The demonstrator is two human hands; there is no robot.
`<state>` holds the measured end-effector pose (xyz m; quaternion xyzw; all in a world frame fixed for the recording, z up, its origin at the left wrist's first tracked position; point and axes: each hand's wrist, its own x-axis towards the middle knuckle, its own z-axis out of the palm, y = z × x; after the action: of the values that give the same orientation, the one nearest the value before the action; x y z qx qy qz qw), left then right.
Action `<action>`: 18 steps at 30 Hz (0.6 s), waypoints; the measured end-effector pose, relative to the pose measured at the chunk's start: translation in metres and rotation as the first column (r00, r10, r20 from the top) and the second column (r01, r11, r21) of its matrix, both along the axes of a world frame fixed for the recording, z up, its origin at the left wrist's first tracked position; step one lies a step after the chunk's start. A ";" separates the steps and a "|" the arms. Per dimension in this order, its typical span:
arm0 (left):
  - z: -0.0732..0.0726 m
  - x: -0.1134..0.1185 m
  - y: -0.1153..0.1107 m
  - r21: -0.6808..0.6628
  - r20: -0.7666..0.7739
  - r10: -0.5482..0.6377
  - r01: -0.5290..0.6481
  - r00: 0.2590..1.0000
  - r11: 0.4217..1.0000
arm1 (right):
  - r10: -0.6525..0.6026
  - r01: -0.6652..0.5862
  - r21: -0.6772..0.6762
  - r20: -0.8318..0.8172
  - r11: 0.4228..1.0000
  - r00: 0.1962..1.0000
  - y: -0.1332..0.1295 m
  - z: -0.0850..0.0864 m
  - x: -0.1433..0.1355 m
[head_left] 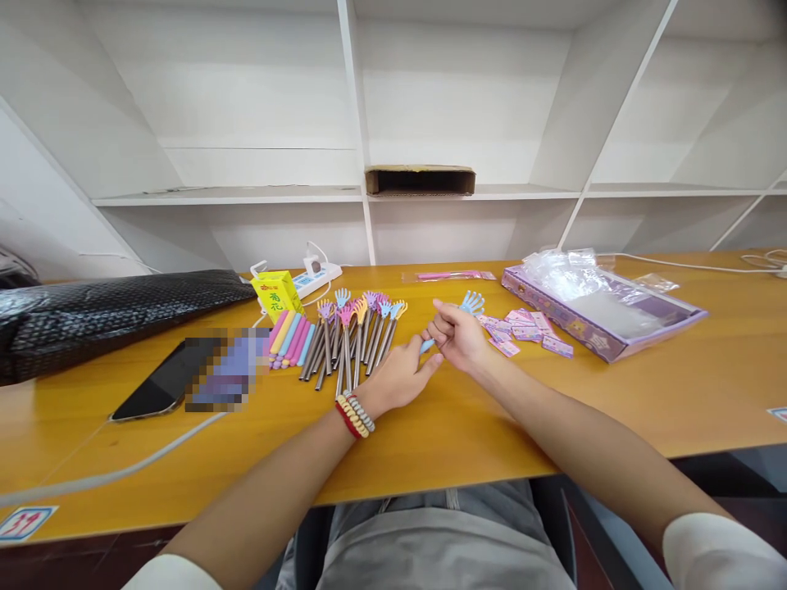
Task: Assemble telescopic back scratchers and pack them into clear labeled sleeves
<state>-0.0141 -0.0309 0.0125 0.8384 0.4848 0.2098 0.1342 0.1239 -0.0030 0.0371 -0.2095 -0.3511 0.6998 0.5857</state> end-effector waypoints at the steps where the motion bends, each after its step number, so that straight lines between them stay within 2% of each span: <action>1: 0.000 0.000 0.000 -0.018 -0.022 0.014 -0.015 1.000 1.000 | 0.021 -0.021 -0.030 0.008 0.999 1.000 0.004 -0.001 0.002; 5: 0.001 -0.001 0.001 -0.030 -0.086 0.014 -0.017 0.996 0.999 | 0.117 -0.117 -0.047 0.005 0.992 0.993 0.013 -0.009 0.011; 8: 0.003 -0.001 0.001 -0.019 -0.102 -0.001 -0.001 0.995 1.000 | 0.128 -0.129 -0.017 -0.052 0.992 0.990 0.009 -0.011 0.013; 14: 0.010 0.003 -0.003 -0.041 -0.116 -0.041 0.037 0.992 0.998 | 0.037 -0.041 -0.031 -0.138 0.999 0.990 -0.003 -0.001 0.010; 18: 0.013 0.007 -0.005 -0.041 -0.134 -0.038 0.033 0.990 0.999 | -0.060 0.050 -0.062 -0.171 0.997 0.983 0.002 0.009 0.022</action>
<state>-0.0075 -0.0358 0.0260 0.8564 0.4816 0.1410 0.1211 0.1456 -0.0011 0.0466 -0.1745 -0.2730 0.7086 0.6268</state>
